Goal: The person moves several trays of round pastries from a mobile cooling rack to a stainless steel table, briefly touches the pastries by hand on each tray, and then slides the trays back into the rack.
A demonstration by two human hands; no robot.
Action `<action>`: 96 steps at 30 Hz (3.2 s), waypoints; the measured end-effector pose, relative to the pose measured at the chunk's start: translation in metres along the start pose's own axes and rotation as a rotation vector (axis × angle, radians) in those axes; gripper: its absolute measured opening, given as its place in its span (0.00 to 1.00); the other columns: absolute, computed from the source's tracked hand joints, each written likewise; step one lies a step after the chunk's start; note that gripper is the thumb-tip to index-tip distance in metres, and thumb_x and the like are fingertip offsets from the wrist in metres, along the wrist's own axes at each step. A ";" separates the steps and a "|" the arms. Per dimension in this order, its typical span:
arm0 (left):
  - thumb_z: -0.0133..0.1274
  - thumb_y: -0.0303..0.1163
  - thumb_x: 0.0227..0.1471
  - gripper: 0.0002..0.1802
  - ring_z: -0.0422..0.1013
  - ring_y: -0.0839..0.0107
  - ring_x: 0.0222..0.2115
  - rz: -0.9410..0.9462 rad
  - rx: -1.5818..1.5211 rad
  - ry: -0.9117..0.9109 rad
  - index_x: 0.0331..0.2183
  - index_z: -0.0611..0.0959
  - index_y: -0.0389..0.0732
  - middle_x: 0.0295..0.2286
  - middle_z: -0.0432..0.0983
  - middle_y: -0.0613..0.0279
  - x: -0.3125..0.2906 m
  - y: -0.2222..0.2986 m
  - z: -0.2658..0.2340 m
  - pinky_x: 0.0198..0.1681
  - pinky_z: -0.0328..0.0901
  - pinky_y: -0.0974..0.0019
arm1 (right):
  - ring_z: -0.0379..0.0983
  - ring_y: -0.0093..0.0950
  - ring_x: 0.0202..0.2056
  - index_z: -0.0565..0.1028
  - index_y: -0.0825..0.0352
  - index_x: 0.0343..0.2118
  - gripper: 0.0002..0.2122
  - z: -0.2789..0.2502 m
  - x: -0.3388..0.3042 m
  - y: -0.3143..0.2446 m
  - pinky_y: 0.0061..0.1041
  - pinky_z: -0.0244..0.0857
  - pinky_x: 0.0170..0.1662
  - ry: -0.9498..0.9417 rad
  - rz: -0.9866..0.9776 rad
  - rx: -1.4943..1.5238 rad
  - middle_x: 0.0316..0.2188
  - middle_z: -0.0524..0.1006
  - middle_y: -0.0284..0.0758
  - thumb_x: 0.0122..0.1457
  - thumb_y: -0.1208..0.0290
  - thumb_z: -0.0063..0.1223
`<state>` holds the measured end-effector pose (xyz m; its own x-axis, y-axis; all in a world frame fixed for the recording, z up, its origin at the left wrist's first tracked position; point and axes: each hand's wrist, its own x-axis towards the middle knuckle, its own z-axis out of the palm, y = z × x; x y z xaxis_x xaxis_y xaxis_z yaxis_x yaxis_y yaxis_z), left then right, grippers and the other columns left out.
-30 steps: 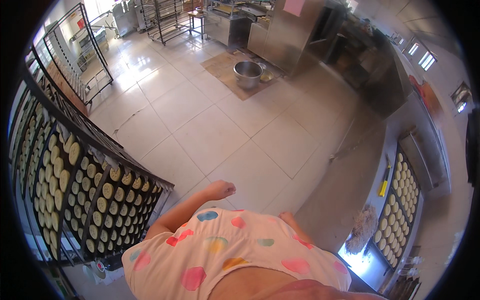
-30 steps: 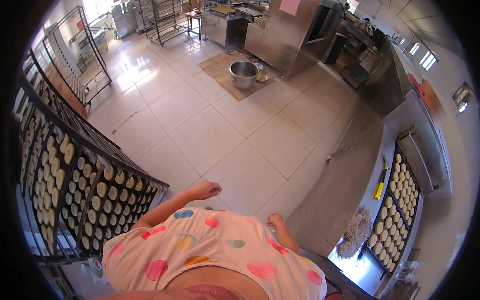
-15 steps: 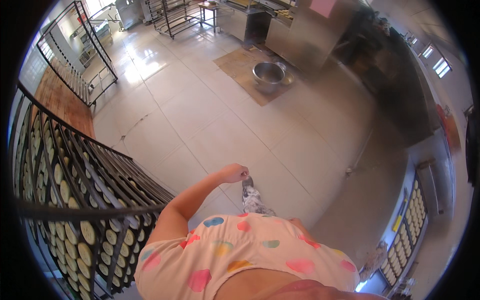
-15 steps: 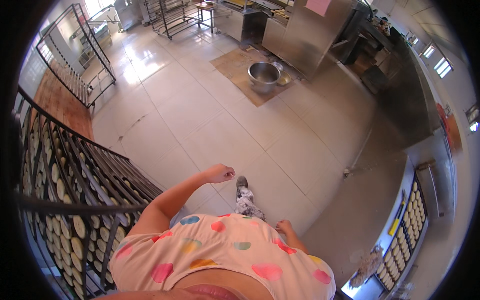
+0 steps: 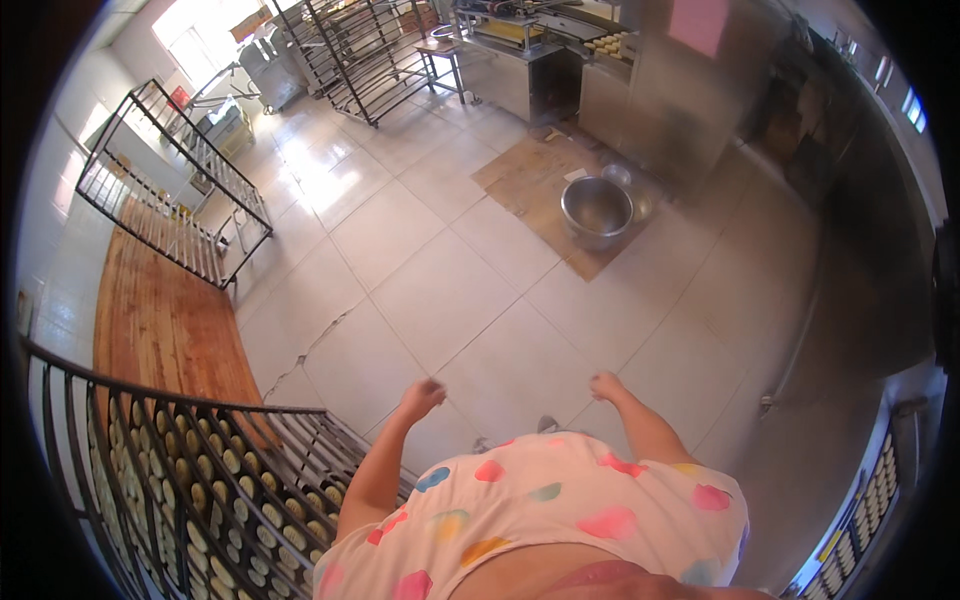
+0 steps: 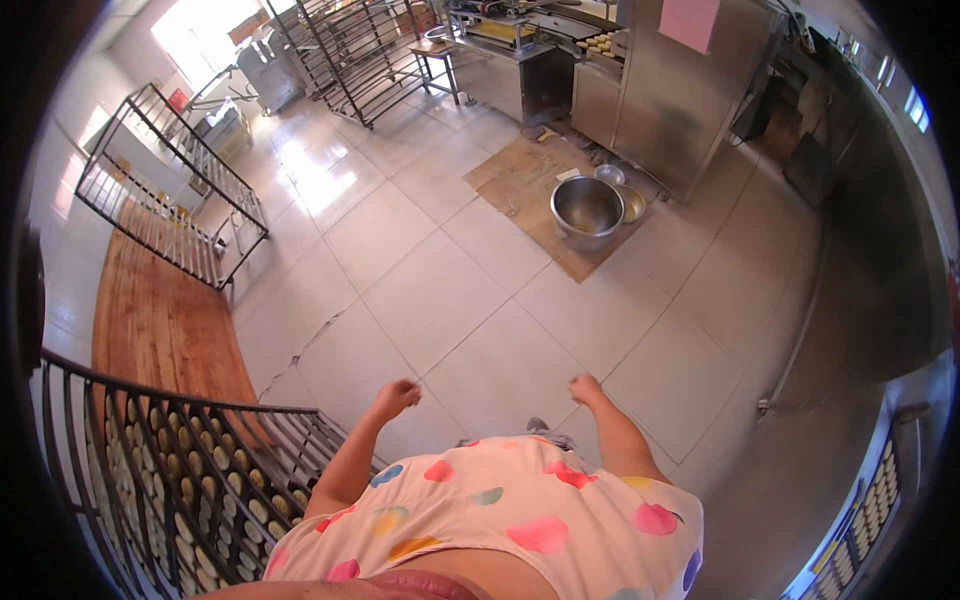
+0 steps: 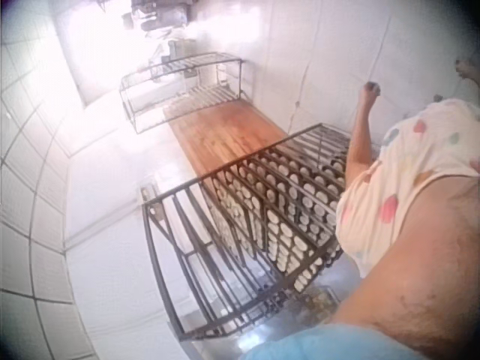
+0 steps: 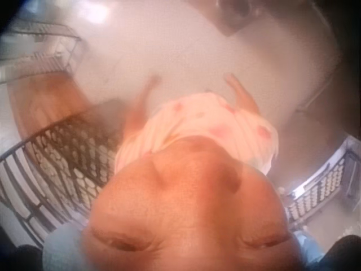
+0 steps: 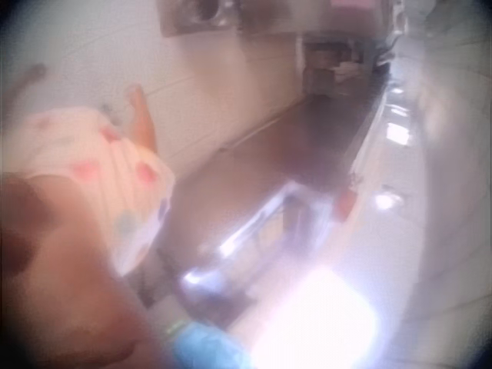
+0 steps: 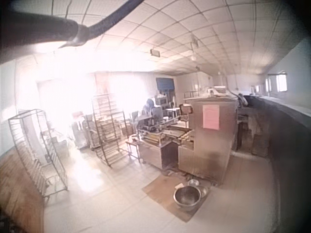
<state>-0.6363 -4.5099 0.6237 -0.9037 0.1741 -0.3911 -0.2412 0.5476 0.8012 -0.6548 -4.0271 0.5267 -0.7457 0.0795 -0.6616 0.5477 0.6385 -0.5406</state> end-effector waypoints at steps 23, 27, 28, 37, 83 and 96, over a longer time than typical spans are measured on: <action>0.49 0.34 0.51 0.17 0.75 0.66 0.26 -0.222 -0.548 0.013 0.38 0.73 0.30 0.29 0.77 0.52 0.449 -0.012 -0.389 0.27 0.70 0.69 | 0.75 0.30 0.22 0.71 0.71 0.38 0.13 -0.002 0.236 -0.357 0.29 0.72 0.22 0.015 0.308 0.283 0.25 0.75 0.39 0.48 0.75 0.49; 0.49 0.36 0.52 0.18 0.75 0.67 0.29 -0.041 -0.515 -0.013 0.40 0.74 0.31 0.31 0.76 0.52 0.550 0.059 -0.442 0.31 0.70 0.69 | 0.74 0.30 0.19 0.74 0.71 0.29 0.08 -0.013 0.329 -0.425 0.29 0.71 0.21 -0.055 0.249 0.182 0.20 0.75 0.40 0.48 0.74 0.47; 0.49 0.36 0.52 0.19 0.74 0.67 0.29 -0.054 -0.450 -0.044 0.40 0.74 0.31 0.31 0.76 0.53 0.569 0.068 -0.453 0.32 0.69 0.69 | 0.74 0.30 0.18 0.75 0.71 0.27 0.07 -0.018 0.359 -0.448 0.29 0.71 0.21 -0.049 0.232 0.146 0.19 0.75 0.40 0.48 0.73 0.46; 0.51 0.34 0.50 0.16 0.74 0.69 0.24 -0.369 -0.460 0.076 0.37 0.75 0.31 0.27 0.76 0.55 0.651 -0.017 -0.580 0.25 0.68 0.69 | 0.73 0.26 0.19 0.74 0.71 0.36 0.12 -0.065 0.561 -0.720 0.24 0.70 0.22 -0.021 -0.050 0.075 0.21 0.75 0.37 0.48 0.73 0.45; 0.50 0.29 0.49 0.17 0.61 0.52 0.48 0.662 0.692 0.651 0.43 0.72 0.39 0.46 0.65 0.50 1.689 0.449 -1.205 0.49 0.59 0.57 | 0.72 0.26 0.22 0.70 0.69 0.34 0.07 -0.346 1.192 -1.281 0.24 0.70 0.21 0.338 0.289 0.856 0.24 0.74 0.36 0.53 0.76 0.46; 0.45 0.50 0.53 0.34 0.62 0.52 0.49 0.443 1.045 0.744 0.52 0.64 0.34 0.48 0.64 0.44 1.854 0.519 -1.331 0.51 0.59 0.56 | 0.76 0.29 0.23 0.75 0.68 0.28 0.07 -0.296 1.274 -1.330 0.27 0.70 0.21 0.105 0.492 0.736 0.26 0.76 0.38 0.48 0.71 0.50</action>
<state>-2.9075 -4.9919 0.9170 -0.8905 0.1981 0.4096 0.1949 0.9795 -0.0501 -2.4460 -4.5489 0.5566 -0.3728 0.3076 -0.8755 0.8932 -0.1367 -0.4284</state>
